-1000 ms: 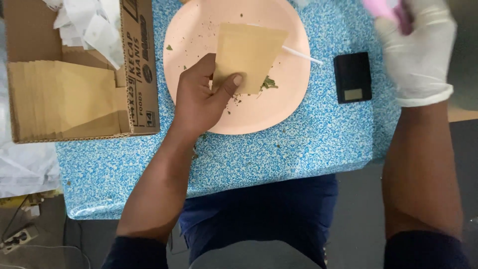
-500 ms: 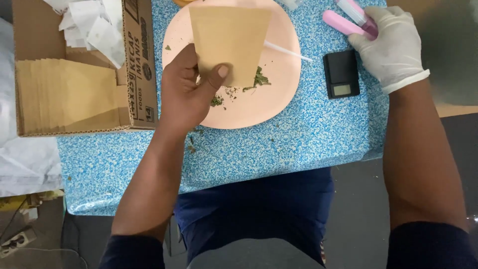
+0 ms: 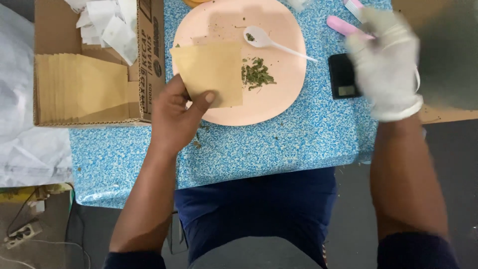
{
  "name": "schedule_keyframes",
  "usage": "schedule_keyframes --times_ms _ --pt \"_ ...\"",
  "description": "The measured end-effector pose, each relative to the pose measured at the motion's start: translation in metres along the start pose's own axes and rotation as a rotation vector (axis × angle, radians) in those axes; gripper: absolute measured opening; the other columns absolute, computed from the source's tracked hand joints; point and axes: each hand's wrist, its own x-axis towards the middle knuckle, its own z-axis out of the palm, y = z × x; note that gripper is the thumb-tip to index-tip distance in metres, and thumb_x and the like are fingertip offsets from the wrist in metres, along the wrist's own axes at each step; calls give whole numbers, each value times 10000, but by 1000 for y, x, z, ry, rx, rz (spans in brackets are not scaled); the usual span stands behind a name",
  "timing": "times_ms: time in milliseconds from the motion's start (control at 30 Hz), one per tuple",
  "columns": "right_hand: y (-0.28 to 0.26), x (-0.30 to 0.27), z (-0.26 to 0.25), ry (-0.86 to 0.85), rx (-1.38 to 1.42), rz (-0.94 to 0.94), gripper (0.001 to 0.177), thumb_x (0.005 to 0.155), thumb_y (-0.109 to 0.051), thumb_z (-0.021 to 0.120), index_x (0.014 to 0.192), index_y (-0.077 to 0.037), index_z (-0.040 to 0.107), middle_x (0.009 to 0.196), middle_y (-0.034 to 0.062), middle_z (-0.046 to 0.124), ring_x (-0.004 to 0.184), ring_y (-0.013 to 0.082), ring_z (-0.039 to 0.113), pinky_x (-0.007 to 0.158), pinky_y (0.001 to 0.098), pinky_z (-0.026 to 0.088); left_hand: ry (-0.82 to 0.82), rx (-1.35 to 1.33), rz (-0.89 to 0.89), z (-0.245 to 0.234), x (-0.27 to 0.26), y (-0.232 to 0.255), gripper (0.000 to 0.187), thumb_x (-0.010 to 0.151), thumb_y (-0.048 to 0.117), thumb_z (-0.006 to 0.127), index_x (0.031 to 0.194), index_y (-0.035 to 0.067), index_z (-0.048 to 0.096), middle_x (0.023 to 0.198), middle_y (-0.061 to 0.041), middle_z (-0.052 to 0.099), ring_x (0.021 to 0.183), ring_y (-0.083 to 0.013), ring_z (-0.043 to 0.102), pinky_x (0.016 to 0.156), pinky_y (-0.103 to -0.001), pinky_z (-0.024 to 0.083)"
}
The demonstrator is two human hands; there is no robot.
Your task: Filling small paper tea bags with dried tea leaves using a spoon and sealing them with a handheld heat sealer.
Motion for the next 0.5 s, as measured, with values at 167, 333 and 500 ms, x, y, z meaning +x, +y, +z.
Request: schedule_keyframes --times_ms 167,333,500 --pt "-68 -14 30 -202 389 218 315 1032 -259 641 1310 -111 628 1286 104 676 1127 225 656 911 357 556 26 33 -63 -2 -16 3 409 954 243 679 1294 27 611 1267 -133 658 1189 -284 658 899 -375 625" --pt "-102 -27 70 -355 568 443 306 890 -234 689 1192 -202 728 1039 -35 733 940 99 680 765 255 579 48 4 -70 -2 -24 2 341 933 180 722 1235 40 647 1143 -68 707 1054 -170 650 781 -311 570" --pt "-126 -26 92 -302 693 351 210 887 -173 763 1091 -126 747 908 54 718 853 144 648 829 344 543 79 -153 28 -4 -31 2 375 957 117 749 1269 -38 611 998 -236 702 928 -226 642 825 -476 564"
